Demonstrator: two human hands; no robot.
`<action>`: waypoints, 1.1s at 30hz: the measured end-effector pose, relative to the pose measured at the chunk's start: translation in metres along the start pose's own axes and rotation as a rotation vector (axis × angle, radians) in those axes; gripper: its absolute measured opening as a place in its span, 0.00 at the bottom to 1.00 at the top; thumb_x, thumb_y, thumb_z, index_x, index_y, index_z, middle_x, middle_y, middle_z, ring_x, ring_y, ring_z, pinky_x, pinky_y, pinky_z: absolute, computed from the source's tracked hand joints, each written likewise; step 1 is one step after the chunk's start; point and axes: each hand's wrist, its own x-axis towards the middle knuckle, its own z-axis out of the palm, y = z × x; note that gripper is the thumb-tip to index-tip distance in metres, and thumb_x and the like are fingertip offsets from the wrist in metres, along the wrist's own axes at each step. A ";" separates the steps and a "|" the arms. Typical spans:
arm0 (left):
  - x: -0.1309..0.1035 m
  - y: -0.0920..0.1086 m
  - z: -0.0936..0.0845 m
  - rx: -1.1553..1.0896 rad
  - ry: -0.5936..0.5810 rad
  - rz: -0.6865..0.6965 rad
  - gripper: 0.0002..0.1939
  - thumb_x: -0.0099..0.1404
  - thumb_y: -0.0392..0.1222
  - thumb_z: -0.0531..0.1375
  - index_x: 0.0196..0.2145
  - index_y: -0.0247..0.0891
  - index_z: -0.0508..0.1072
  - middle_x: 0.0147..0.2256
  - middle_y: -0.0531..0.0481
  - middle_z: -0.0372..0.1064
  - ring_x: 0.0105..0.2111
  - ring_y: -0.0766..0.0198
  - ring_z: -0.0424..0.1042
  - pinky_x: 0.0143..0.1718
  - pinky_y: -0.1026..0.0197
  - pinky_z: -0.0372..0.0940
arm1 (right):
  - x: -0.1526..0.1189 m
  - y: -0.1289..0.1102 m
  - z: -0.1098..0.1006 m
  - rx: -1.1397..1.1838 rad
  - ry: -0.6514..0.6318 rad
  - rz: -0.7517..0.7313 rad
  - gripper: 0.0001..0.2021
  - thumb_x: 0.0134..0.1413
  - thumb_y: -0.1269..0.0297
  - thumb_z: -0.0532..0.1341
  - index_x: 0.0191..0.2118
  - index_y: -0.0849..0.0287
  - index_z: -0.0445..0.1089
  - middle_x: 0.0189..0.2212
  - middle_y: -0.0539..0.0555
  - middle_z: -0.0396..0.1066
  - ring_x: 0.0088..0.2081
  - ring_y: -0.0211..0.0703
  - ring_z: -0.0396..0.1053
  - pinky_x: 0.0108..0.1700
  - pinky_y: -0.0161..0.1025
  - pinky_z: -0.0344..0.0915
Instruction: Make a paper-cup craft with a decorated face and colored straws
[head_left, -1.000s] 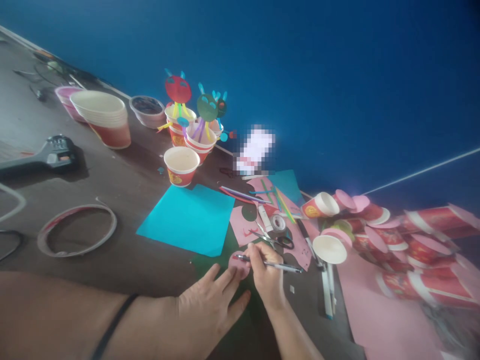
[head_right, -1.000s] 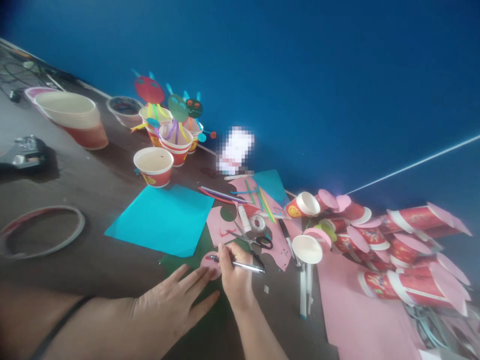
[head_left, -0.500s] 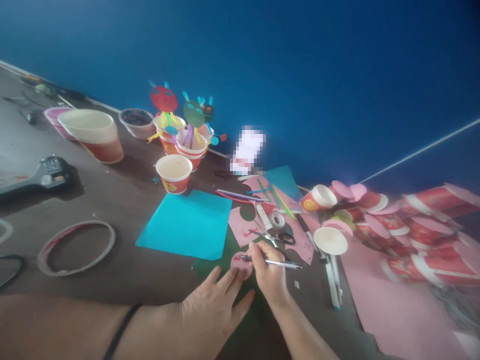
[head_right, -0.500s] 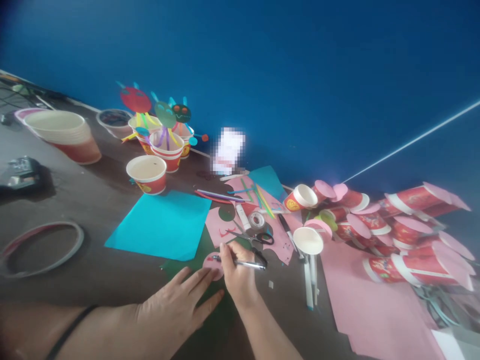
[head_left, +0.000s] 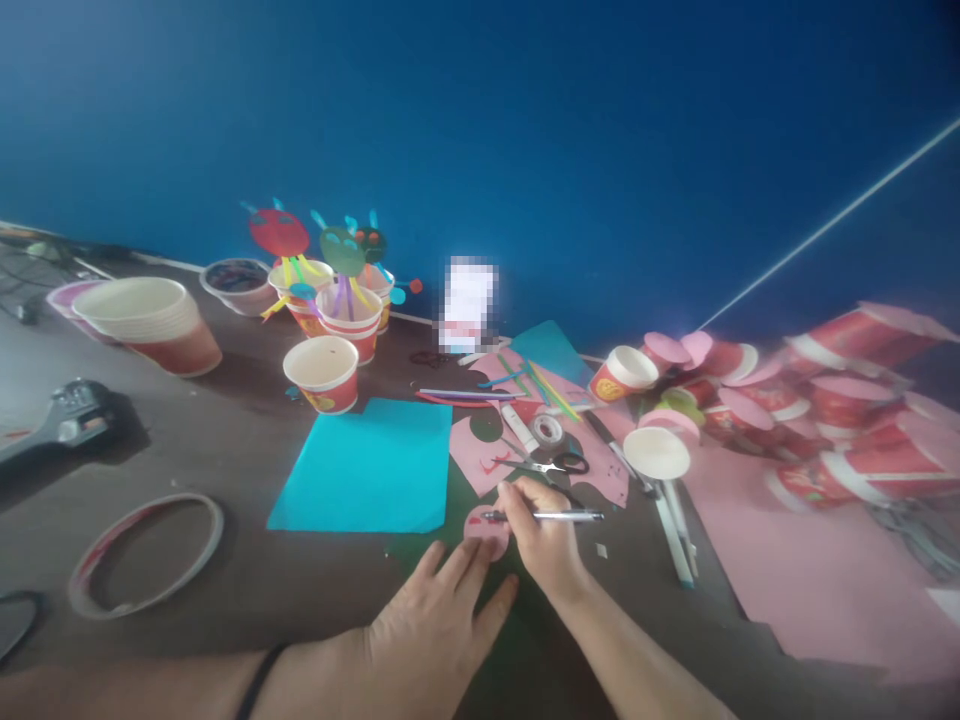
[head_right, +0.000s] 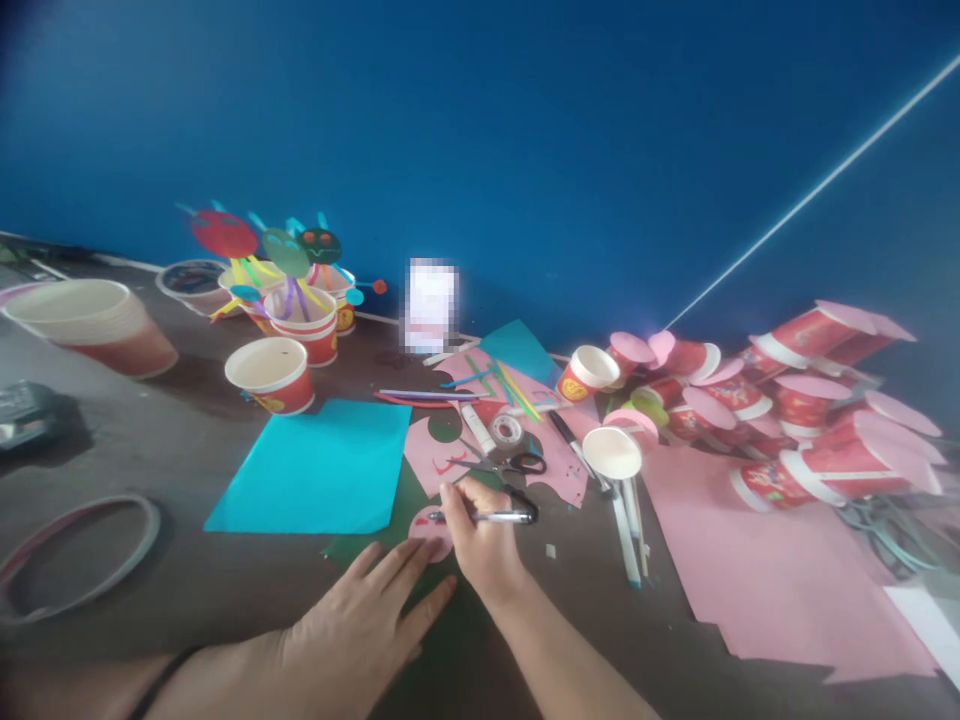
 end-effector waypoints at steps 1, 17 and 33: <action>0.000 0.000 0.001 0.006 -0.001 -0.004 0.32 0.59 0.50 0.56 0.60 0.41 0.56 0.60 0.34 0.53 0.58 0.43 0.51 0.50 0.43 0.50 | 0.000 0.000 0.000 -0.001 -0.005 -0.004 0.17 0.61 0.58 0.52 0.23 0.59 0.63 0.15 0.47 0.62 0.19 0.36 0.61 0.25 0.33 0.57; 0.005 -0.002 -0.008 0.060 -0.019 -0.012 0.24 0.67 0.46 0.49 0.60 0.44 0.56 0.57 0.35 0.58 0.55 0.47 0.59 0.48 0.45 0.57 | 0.002 0.001 -0.001 -0.001 -0.008 -0.046 0.17 0.61 0.59 0.51 0.21 0.58 0.58 0.16 0.46 0.56 0.21 0.35 0.56 0.26 0.33 0.55; 0.004 -0.007 -0.007 0.108 0.006 0.024 0.24 0.66 0.47 0.49 0.60 0.44 0.56 0.55 0.36 0.60 0.54 0.47 0.60 0.47 0.45 0.58 | 0.000 0.004 -0.003 0.098 0.025 0.004 0.17 0.62 0.58 0.50 0.23 0.58 0.60 0.17 0.46 0.57 0.21 0.35 0.58 0.27 0.33 0.56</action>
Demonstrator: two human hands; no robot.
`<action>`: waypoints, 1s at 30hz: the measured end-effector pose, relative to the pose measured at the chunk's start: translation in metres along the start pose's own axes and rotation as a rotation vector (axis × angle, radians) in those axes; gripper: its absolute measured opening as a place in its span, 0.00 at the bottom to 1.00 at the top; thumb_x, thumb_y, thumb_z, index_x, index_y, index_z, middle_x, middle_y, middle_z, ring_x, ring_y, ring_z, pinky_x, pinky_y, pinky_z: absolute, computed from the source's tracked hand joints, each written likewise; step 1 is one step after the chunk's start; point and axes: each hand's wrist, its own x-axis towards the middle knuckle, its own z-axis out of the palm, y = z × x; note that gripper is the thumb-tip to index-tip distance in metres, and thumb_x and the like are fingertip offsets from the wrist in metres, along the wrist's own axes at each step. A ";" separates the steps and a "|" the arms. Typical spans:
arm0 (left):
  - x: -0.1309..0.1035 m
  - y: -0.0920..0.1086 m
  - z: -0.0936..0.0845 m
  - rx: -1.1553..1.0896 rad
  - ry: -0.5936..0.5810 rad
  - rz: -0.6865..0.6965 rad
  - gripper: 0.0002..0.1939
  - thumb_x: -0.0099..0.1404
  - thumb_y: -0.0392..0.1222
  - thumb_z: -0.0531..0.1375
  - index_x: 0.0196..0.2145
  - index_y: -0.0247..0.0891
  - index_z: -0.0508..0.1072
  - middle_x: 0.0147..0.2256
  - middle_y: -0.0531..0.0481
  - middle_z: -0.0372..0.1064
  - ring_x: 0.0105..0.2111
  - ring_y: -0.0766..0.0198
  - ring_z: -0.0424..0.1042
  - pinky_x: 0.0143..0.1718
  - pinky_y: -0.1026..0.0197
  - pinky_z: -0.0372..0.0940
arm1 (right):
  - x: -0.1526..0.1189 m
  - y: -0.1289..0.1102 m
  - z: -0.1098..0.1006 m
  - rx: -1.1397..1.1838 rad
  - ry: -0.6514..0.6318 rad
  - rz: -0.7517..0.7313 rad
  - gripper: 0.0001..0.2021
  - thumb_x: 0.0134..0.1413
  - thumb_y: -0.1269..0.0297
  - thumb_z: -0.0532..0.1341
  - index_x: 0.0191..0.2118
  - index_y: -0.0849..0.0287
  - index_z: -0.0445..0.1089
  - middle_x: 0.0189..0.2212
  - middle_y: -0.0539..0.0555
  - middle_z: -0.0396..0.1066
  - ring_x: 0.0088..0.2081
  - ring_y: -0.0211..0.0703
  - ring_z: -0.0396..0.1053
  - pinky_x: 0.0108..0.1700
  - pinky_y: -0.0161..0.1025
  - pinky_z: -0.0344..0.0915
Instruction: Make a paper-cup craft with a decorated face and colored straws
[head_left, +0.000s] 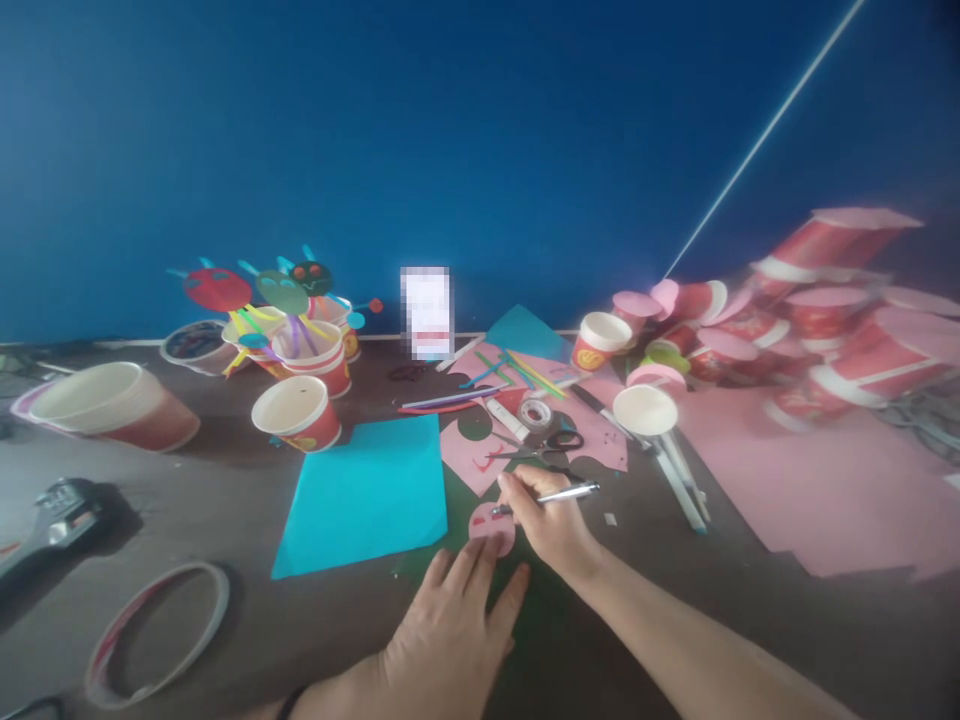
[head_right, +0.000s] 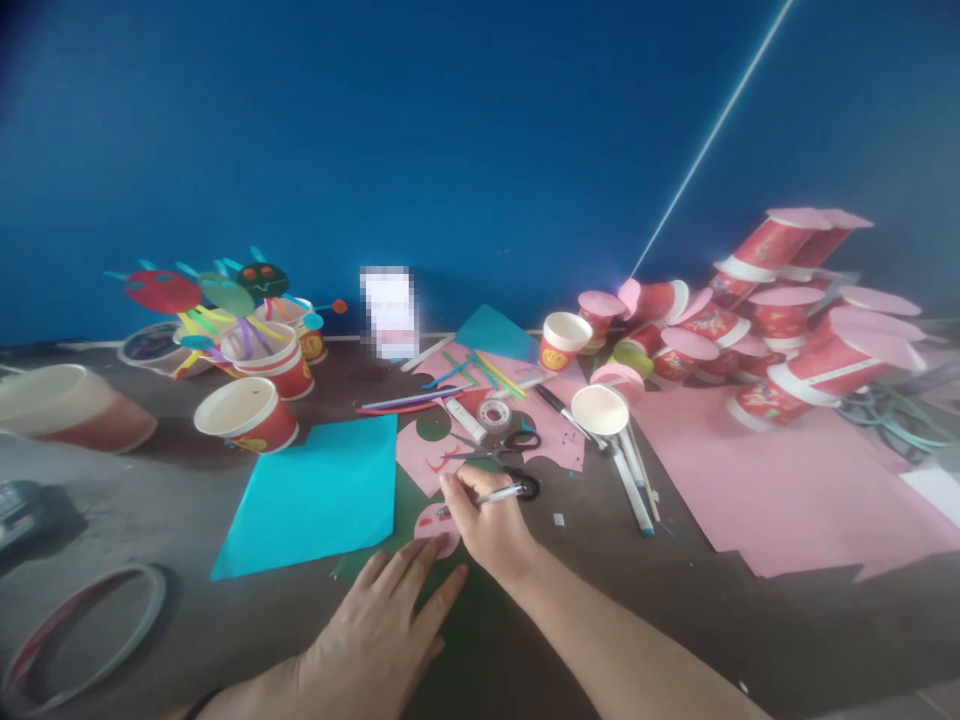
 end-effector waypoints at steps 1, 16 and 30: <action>0.000 0.000 0.000 0.002 0.003 -0.002 0.24 0.66 0.47 0.49 0.60 0.44 0.56 0.56 0.36 0.60 0.54 0.47 0.60 0.47 0.45 0.58 | 0.000 0.000 0.000 0.001 -0.005 0.000 0.17 0.62 0.58 0.50 0.22 0.58 0.60 0.17 0.46 0.56 0.21 0.34 0.57 0.26 0.33 0.56; 0.001 0.000 -0.002 -0.005 -0.024 -0.003 0.24 0.67 0.46 0.48 0.60 0.44 0.55 0.56 0.36 0.59 0.55 0.47 0.59 0.48 0.44 0.58 | 0.002 -0.009 -0.001 -0.024 -0.038 -0.040 0.18 0.61 0.59 0.51 0.20 0.58 0.57 0.17 0.47 0.58 0.21 0.35 0.59 0.26 0.32 0.57; 0.001 0.000 -0.002 -0.005 -0.037 -0.009 0.24 0.67 0.46 0.49 0.60 0.45 0.55 0.56 0.37 0.60 0.54 0.48 0.60 0.47 0.45 0.59 | 0.001 -0.007 -0.001 -0.041 -0.022 -0.045 0.18 0.61 0.59 0.51 0.21 0.58 0.57 0.17 0.47 0.58 0.22 0.35 0.61 0.26 0.32 0.57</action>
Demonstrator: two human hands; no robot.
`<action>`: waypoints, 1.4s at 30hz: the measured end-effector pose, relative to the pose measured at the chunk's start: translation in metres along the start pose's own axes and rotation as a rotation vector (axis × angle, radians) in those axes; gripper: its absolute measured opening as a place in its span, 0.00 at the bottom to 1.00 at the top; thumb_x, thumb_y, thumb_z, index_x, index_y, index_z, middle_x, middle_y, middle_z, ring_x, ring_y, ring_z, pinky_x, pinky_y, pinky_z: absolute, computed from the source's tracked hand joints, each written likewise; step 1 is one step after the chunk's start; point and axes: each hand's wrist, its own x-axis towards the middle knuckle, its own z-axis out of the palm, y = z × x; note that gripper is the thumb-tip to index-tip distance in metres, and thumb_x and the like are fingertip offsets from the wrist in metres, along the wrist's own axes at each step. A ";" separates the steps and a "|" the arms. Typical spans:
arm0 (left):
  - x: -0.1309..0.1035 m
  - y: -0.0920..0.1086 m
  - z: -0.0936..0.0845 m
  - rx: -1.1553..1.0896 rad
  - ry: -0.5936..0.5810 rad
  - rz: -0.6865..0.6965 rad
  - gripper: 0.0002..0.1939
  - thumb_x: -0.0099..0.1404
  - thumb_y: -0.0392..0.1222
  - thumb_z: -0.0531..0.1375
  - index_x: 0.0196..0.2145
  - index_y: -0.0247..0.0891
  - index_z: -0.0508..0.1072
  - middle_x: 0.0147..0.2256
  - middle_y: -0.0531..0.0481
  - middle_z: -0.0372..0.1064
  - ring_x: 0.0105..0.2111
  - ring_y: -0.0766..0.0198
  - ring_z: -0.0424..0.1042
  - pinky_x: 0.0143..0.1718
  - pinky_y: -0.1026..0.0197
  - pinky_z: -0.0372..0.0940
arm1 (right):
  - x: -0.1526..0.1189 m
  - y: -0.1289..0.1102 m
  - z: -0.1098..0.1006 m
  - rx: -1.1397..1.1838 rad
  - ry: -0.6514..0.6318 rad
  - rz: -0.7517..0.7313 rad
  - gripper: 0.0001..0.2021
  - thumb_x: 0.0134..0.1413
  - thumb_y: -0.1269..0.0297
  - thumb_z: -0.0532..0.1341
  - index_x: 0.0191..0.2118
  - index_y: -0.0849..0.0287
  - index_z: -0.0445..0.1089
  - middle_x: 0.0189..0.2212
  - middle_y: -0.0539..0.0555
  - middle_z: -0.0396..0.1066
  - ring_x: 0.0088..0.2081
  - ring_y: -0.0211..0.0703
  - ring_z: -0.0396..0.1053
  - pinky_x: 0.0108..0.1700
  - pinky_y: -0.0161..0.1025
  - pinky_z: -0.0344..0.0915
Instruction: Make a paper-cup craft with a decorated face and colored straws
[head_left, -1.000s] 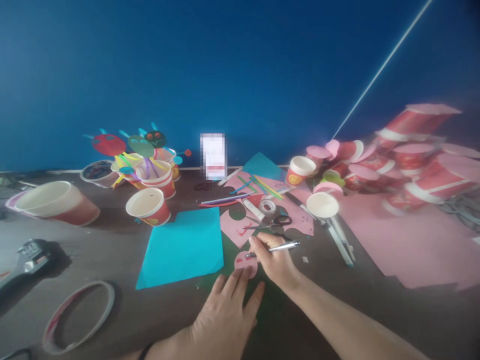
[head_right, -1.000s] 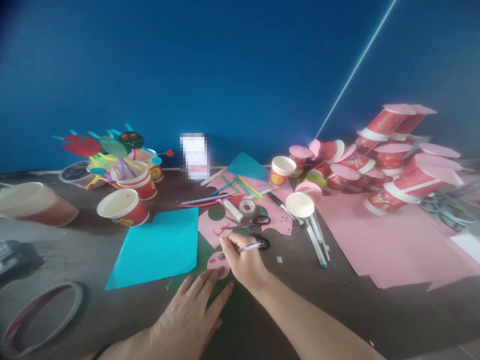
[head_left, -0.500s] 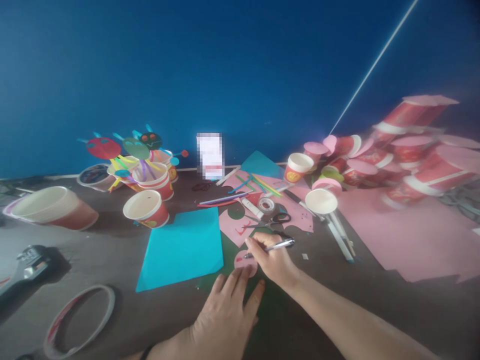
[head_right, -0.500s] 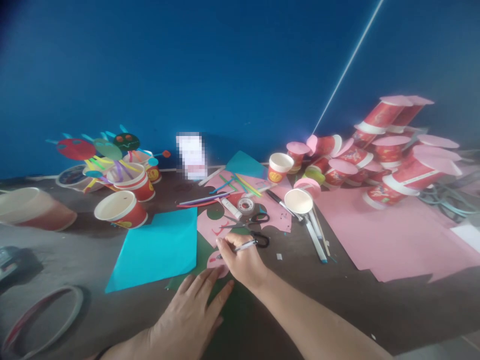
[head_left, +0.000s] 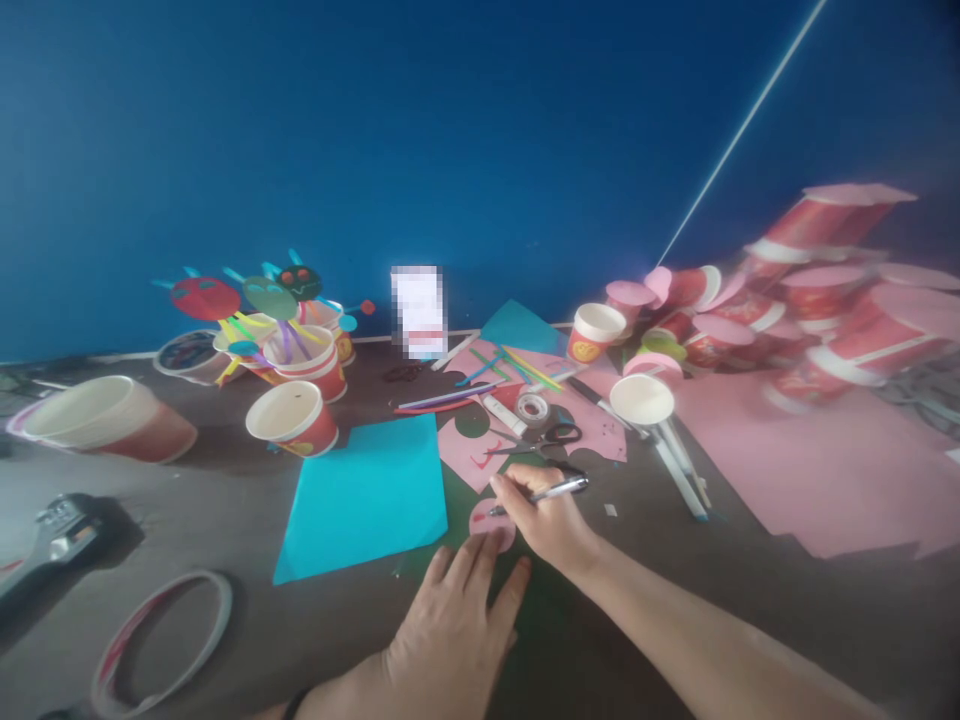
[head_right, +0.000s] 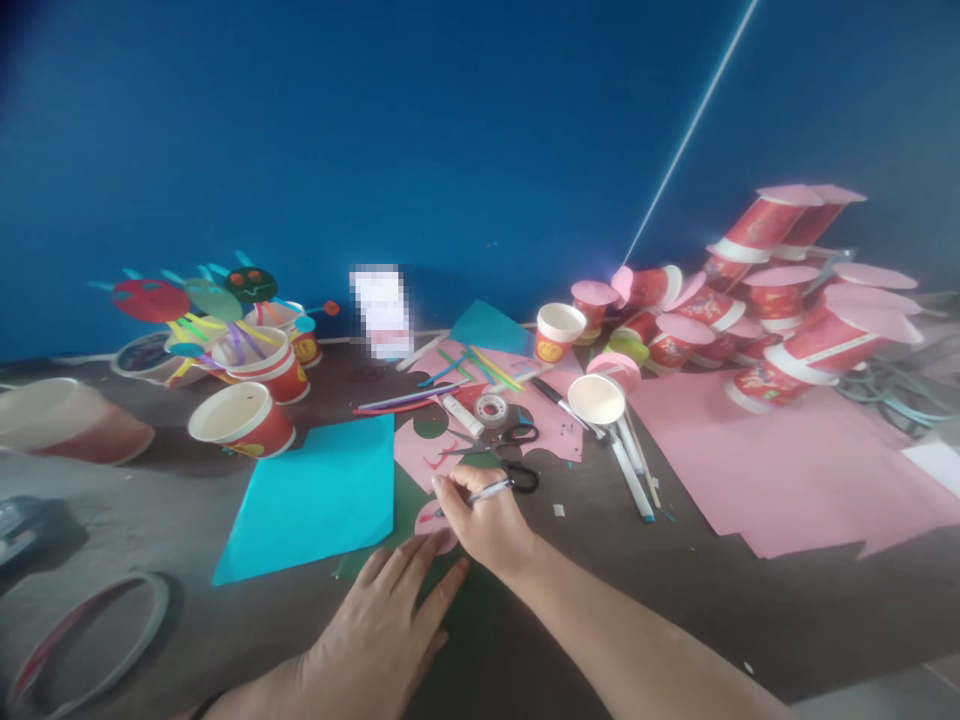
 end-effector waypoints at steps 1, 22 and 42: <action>0.000 0.000 0.000 0.000 0.000 -0.001 0.24 0.67 0.46 0.49 0.60 0.45 0.55 0.56 0.37 0.60 0.54 0.48 0.60 0.47 0.45 0.59 | 0.000 0.000 0.000 0.002 -0.001 -0.003 0.18 0.61 0.59 0.51 0.20 0.58 0.57 0.16 0.47 0.58 0.22 0.35 0.60 0.26 0.32 0.57; 0.004 -0.003 -0.007 -0.062 -0.017 -0.016 0.27 0.65 0.39 0.51 0.61 0.45 0.53 0.60 0.44 0.55 0.56 0.51 0.55 0.51 0.46 0.54 | -0.001 0.011 -0.010 0.082 0.005 0.069 0.18 0.60 0.56 0.52 0.21 0.58 0.61 0.14 0.45 0.59 0.19 0.35 0.61 0.23 0.32 0.59; 0.005 -0.003 -0.006 -0.058 0.000 -0.015 0.22 0.68 0.46 0.47 0.59 0.44 0.58 0.59 0.44 0.56 0.55 0.51 0.56 0.49 0.47 0.53 | 0.002 0.008 -0.009 -0.021 -0.021 0.035 0.18 0.61 0.59 0.51 0.20 0.58 0.58 0.14 0.45 0.58 0.19 0.34 0.59 0.25 0.33 0.57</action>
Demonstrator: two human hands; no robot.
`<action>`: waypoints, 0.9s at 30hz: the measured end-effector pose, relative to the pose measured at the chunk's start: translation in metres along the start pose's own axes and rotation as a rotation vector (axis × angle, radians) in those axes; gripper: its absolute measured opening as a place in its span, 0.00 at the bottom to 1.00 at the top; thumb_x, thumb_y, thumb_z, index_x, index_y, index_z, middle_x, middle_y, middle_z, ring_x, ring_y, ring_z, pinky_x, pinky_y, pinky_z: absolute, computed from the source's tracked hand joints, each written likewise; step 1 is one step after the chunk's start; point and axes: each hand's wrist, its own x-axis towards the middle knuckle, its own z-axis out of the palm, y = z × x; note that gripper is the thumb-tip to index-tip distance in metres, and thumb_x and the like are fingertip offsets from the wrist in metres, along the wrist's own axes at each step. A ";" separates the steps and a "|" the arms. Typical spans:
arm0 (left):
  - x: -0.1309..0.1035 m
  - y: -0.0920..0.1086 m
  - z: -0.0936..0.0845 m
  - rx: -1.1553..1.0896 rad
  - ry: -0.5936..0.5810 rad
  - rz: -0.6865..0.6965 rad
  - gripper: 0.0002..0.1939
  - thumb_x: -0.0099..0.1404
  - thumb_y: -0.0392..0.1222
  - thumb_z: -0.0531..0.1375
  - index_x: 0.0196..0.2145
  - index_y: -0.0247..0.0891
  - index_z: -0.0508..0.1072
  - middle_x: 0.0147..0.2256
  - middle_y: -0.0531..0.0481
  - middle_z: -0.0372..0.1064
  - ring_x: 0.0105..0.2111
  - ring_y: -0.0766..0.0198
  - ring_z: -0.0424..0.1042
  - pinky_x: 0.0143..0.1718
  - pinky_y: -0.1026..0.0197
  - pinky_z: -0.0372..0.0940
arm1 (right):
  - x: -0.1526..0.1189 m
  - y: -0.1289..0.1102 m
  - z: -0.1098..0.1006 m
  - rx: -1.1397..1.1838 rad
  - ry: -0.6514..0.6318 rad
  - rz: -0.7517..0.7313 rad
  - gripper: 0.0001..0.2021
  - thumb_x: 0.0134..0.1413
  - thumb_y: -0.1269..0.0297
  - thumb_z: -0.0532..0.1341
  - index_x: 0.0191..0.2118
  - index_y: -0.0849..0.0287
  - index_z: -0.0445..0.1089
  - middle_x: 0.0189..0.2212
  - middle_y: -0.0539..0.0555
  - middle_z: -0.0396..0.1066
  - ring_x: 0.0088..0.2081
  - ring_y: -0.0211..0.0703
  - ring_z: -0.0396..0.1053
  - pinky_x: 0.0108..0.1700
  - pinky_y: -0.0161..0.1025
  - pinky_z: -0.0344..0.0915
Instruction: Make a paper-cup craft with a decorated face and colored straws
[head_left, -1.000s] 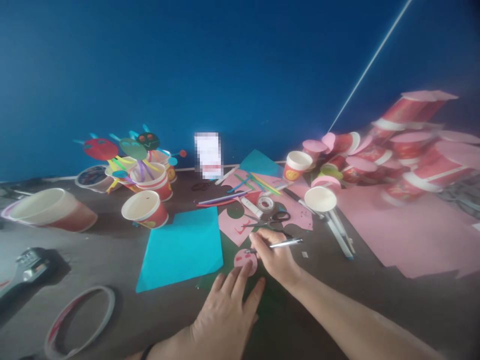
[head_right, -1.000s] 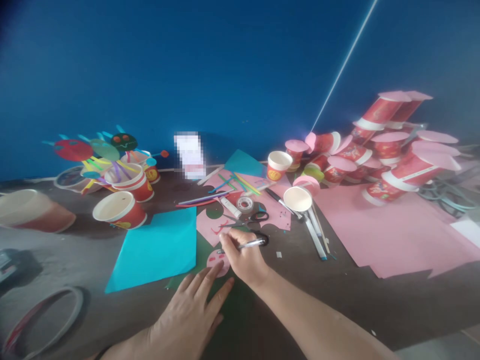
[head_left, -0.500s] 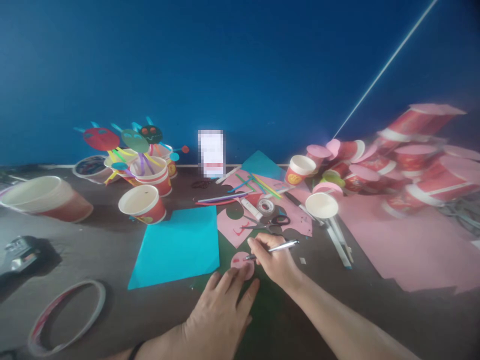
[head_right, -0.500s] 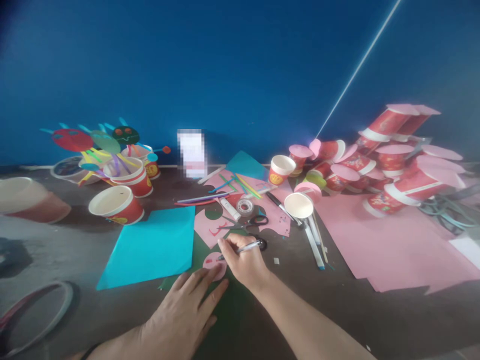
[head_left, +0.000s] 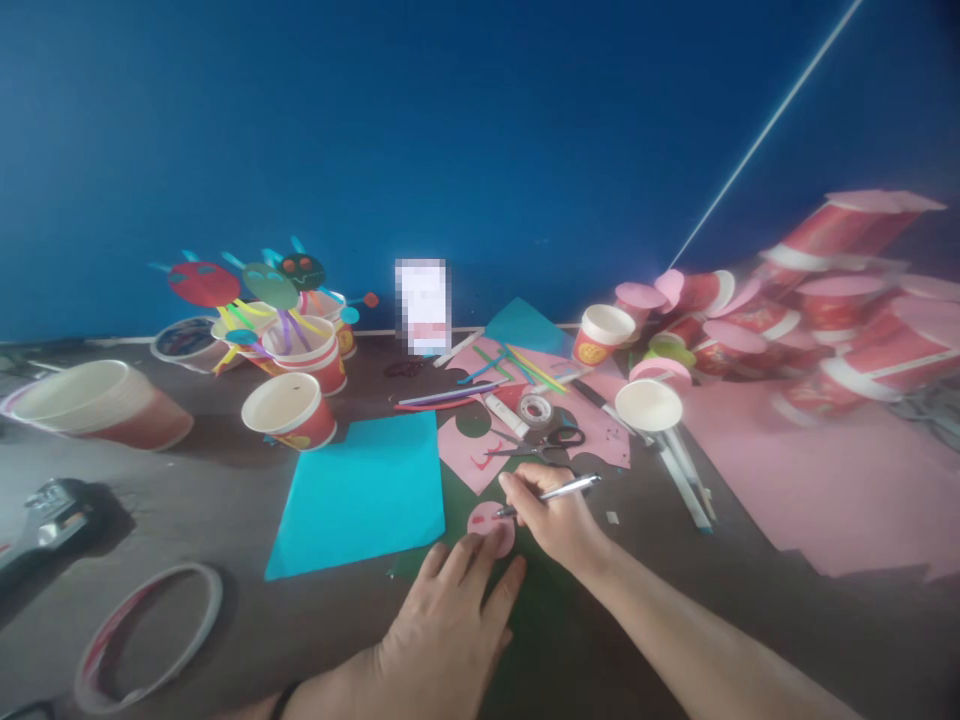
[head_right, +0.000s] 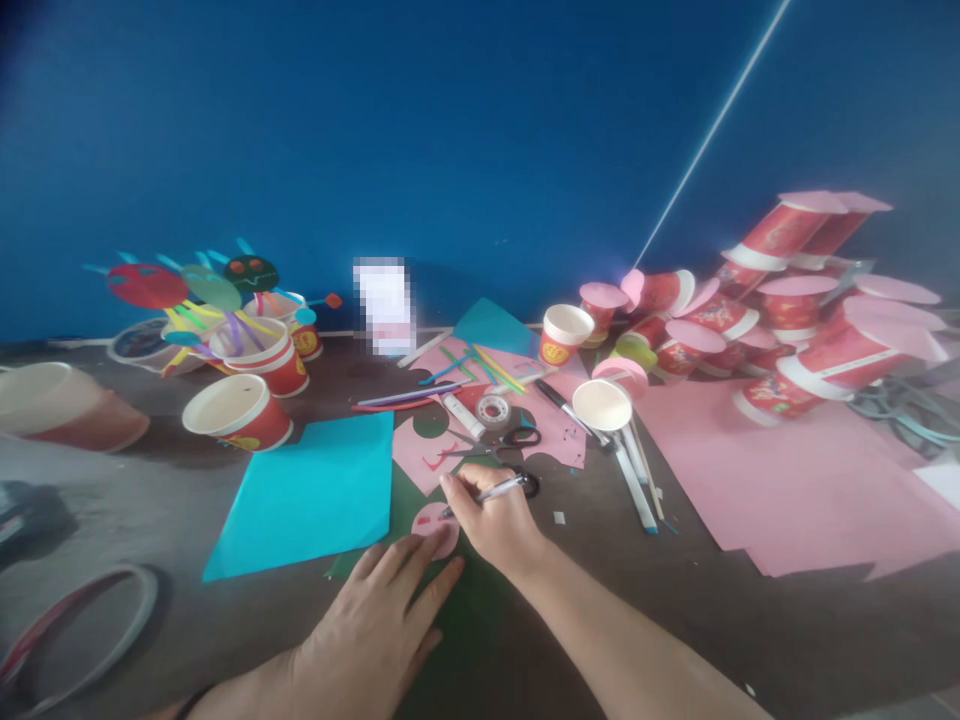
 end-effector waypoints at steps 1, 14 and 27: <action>0.000 0.000 0.000 0.001 0.001 0.008 0.22 0.68 0.47 0.47 0.59 0.43 0.58 0.59 0.44 0.56 0.55 0.51 0.56 0.49 0.47 0.53 | 0.000 0.000 0.000 0.001 0.002 0.000 0.18 0.61 0.59 0.51 0.20 0.58 0.58 0.14 0.45 0.58 0.19 0.34 0.59 0.24 0.33 0.56; 0.000 0.000 0.001 0.017 0.021 0.003 0.22 0.68 0.48 0.46 0.58 0.44 0.58 0.59 0.44 0.57 0.54 0.52 0.57 0.48 0.48 0.55 | 0.000 0.003 0.000 0.031 0.005 0.008 0.18 0.61 0.59 0.51 0.20 0.58 0.59 0.14 0.45 0.58 0.19 0.34 0.59 0.25 0.32 0.56; 0.000 -0.001 0.002 0.035 0.045 0.008 0.22 0.68 0.48 0.47 0.58 0.44 0.59 0.57 0.43 0.59 0.53 0.51 0.57 0.48 0.48 0.54 | 0.000 0.001 -0.001 0.011 0.044 -0.014 0.18 0.60 0.60 0.52 0.19 0.58 0.56 0.14 0.45 0.57 0.19 0.33 0.58 0.25 0.32 0.55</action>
